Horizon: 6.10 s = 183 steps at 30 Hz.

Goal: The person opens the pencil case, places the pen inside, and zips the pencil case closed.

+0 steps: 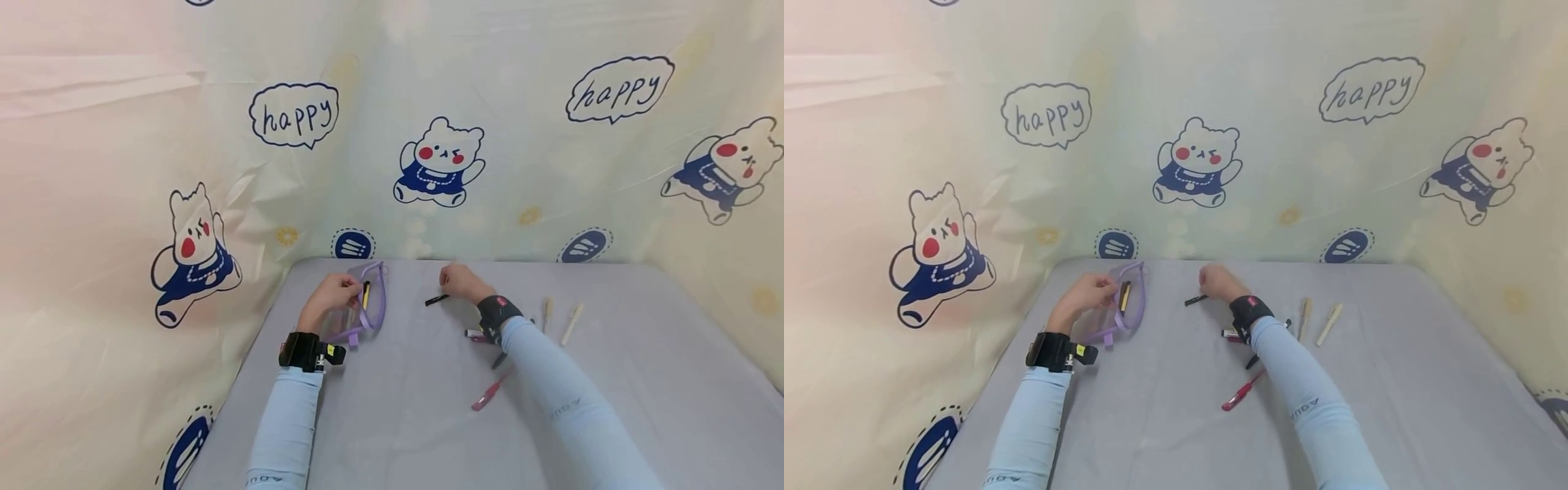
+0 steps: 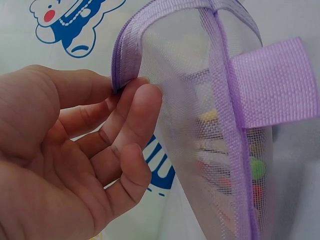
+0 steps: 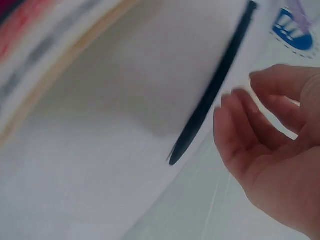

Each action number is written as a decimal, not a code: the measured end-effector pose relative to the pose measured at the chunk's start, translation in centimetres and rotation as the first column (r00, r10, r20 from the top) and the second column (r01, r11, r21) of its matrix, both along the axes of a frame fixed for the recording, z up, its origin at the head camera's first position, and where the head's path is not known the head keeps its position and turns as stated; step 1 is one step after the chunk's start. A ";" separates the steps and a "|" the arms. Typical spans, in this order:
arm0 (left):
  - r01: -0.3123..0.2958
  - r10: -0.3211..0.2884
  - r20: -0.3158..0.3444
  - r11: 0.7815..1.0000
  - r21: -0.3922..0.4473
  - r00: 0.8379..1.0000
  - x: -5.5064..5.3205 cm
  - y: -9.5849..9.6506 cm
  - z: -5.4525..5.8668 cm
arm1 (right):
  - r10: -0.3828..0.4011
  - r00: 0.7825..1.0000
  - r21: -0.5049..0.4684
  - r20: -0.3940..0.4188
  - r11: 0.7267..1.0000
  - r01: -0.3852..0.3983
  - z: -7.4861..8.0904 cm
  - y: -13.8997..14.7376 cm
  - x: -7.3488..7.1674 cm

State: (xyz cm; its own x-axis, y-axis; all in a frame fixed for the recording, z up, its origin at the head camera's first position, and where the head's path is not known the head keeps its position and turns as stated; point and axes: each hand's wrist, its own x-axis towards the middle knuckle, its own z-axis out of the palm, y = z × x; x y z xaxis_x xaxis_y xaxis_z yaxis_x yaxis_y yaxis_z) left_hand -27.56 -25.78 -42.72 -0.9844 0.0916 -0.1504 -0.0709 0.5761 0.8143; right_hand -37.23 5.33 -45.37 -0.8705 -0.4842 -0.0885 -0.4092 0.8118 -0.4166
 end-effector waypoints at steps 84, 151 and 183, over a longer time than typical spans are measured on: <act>-0.031 0.031 0.021 1.000 -0.005 0.999 0.6 0.4 0.3 | 0.041 0.826 -0.480 0.563 0.829 0.286 0.8 -3.0 2.0; -0.043 0.042 -0.010 0.999 -0.017 0.999 0.5 0.3 0.6 | 0.152 0.715 -0.568 0.683 0.725 0.389 -0.5 -11.7 4.5; -0.018 0.018 -0.007 1.000 0.002 1.000 0.1 0.5 0.4 | 0.201 0.893 -0.358 0.402 0.933 -0.048 3.3 -3.6 6.9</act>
